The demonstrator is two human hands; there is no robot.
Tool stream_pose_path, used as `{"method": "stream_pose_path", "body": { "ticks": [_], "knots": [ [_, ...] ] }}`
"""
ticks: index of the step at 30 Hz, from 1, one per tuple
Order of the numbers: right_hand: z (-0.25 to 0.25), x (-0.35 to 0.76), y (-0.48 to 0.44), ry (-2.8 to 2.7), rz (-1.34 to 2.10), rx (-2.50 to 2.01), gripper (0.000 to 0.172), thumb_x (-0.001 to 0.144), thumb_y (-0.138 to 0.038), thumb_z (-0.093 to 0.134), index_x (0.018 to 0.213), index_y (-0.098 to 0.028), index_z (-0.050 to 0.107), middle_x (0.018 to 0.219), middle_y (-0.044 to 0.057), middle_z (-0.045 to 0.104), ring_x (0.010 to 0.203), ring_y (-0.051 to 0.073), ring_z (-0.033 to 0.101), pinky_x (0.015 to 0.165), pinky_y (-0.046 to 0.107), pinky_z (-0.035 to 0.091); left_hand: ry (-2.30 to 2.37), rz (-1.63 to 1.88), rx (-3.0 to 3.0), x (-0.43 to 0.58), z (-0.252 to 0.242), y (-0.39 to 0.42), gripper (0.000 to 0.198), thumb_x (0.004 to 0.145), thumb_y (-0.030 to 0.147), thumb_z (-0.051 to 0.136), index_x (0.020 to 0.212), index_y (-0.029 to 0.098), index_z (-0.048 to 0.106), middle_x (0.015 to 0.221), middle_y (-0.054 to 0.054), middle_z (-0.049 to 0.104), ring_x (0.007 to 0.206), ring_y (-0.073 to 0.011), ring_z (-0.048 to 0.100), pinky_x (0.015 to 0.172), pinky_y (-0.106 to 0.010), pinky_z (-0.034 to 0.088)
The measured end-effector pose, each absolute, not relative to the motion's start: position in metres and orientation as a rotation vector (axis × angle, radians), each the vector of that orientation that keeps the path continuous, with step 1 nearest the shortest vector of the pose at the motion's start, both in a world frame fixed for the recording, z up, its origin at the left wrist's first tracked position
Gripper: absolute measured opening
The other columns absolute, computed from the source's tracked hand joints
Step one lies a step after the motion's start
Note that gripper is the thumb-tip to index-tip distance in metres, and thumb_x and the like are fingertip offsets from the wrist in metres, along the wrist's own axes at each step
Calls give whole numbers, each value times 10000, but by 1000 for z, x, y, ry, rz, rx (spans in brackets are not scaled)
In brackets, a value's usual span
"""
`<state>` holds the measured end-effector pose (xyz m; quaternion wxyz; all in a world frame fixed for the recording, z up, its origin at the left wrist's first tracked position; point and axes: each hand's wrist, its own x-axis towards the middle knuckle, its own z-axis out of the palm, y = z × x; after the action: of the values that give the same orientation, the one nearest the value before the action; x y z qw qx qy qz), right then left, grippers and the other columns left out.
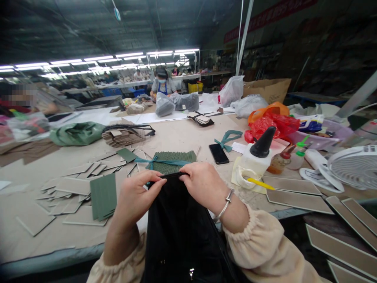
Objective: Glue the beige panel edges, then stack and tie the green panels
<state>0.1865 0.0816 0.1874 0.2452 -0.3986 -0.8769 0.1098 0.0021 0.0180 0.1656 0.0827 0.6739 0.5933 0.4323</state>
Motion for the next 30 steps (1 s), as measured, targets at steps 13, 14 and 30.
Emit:
{"method": "stream_pose_path", "body": {
  "ticks": [13, 14, 30],
  "knots": [
    [188, 187, 82, -2403, 311, -1087, 119, 842, -198, 622, 840, -215, 739, 835, 10, 747, 787, 168, 680, 709, 259, 460, 1780, 1286, 1974, 2, 164, 18, 99, 817, 206, 605, 724, 197, 636, 848, -18, 699, 813, -156, 643, 754, -278, 471],
    [188, 187, 82, -2405, 321, -1082, 114, 840, -199, 624, 832, -215, 736, 823, 8, 744, 779, 165, 676, 700, 257, 455, 1785, 1281, 1976, 2, 164, 18, 99, 819, 206, 601, 726, 197, 634, 848, -18, 700, 811, -157, 643, 753, -278, 471],
    [190, 183, 83, -2460, 304, -1097, 122, 867, -224, 594, 820, -208, 705, 781, 8, 716, 745, 154, 646, 663, 253, 408, 1846, 1225, 2029, 2, 167, 18, 102, 835, 199, 589, 734, 199, 605, 832, -14, 701, 790, -160, 641, 735, -276, 459]
  ]
}}
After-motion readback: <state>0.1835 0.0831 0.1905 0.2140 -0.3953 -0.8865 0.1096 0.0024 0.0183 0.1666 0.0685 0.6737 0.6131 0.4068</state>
